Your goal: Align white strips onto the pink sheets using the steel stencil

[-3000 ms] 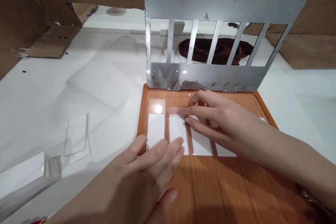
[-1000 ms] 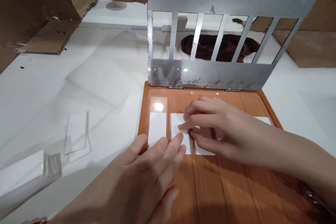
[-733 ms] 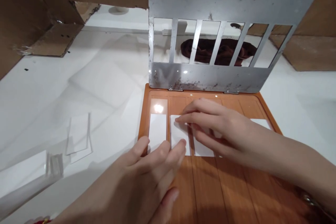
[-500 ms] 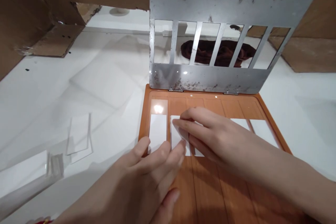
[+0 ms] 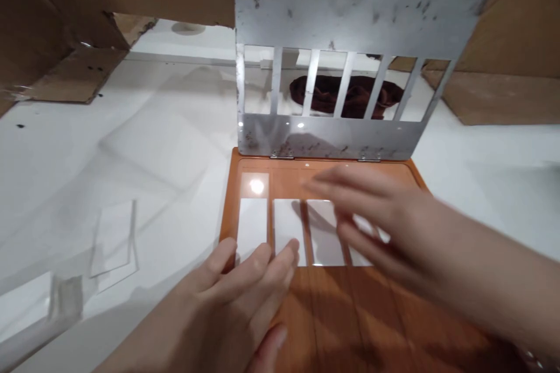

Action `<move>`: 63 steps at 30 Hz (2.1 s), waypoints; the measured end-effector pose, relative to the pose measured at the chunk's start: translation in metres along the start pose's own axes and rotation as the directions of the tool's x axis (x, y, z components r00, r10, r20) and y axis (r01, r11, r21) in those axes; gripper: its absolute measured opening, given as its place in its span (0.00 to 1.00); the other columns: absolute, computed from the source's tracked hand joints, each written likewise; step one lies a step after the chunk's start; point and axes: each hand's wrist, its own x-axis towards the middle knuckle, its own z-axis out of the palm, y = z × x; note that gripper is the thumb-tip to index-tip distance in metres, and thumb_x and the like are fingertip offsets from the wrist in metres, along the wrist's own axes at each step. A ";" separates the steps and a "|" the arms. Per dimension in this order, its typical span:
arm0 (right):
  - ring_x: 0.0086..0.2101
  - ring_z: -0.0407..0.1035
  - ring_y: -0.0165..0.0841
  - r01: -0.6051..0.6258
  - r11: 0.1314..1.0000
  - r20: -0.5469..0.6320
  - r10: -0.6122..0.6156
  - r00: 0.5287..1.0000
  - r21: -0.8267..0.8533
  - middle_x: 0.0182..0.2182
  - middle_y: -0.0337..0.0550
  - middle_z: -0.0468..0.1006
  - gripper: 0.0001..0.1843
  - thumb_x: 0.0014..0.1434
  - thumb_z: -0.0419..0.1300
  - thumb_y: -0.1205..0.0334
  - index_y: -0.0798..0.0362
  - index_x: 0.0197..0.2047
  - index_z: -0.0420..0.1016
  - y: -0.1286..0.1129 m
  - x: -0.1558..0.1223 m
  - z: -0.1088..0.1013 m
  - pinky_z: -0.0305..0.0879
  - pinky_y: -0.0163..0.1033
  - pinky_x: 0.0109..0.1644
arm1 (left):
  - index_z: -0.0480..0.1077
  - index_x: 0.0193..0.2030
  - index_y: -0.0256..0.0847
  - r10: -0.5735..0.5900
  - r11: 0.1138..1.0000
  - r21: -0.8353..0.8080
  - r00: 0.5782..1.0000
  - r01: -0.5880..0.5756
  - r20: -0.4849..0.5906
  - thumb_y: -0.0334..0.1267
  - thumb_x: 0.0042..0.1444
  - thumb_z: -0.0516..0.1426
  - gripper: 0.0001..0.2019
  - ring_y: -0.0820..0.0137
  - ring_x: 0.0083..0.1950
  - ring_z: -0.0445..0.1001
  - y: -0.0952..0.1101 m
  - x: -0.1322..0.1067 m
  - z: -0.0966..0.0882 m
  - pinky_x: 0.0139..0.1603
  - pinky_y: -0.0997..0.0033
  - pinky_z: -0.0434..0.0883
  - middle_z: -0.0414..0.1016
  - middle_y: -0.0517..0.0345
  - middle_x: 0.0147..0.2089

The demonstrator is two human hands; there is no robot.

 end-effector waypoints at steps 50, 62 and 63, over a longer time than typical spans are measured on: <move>0.38 0.71 0.40 0.189 0.965 0.182 -0.156 0.971 -0.181 0.40 0.47 0.76 0.26 0.56 0.53 0.84 0.57 0.53 0.77 -0.013 -0.001 0.041 0.70 0.43 0.38 | 0.69 0.61 0.54 0.067 0.976 -0.216 0.977 -0.022 0.203 0.33 0.65 0.53 0.19 0.52 0.70 0.62 -0.066 -0.002 -0.052 0.66 0.49 0.59 0.70 0.58 0.69; 0.38 0.72 0.39 0.128 0.982 0.114 -0.112 0.987 -0.142 0.41 0.47 0.78 0.22 0.62 0.54 0.80 0.52 0.53 0.76 -0.011 -0.004 0.043 0.68 0.42 0.39 | 0.70 0.61 0.54 0.037 0.975 -0.220 0.952 0.032 0.304 0.38 0.69 0.53 0.16 0.49 0.74 0.56 -0.074 -0.009 -0.032 0.77 0.29 0.45 0.66 0.53 0.69; 0.39 0.72 0.40 0.125 0.983 0.118 -0.110 0.987 -0.136 0.41 0.47 0.78 0.21 0.62 0.53 0.80 0.52 0.53 0.76 -0.011 -0.004 0.043 0.67 0.43 0.40 | 0.70 0.61 0.54 0.037 0.977 -0.213 0.954 0.028 0.297 0.38 0.69 0.53 0.16 0.49 0.73 0.57 -0.073 -0.009 -0.032 0.77 0.29 0.46 0.66 0.53 0.69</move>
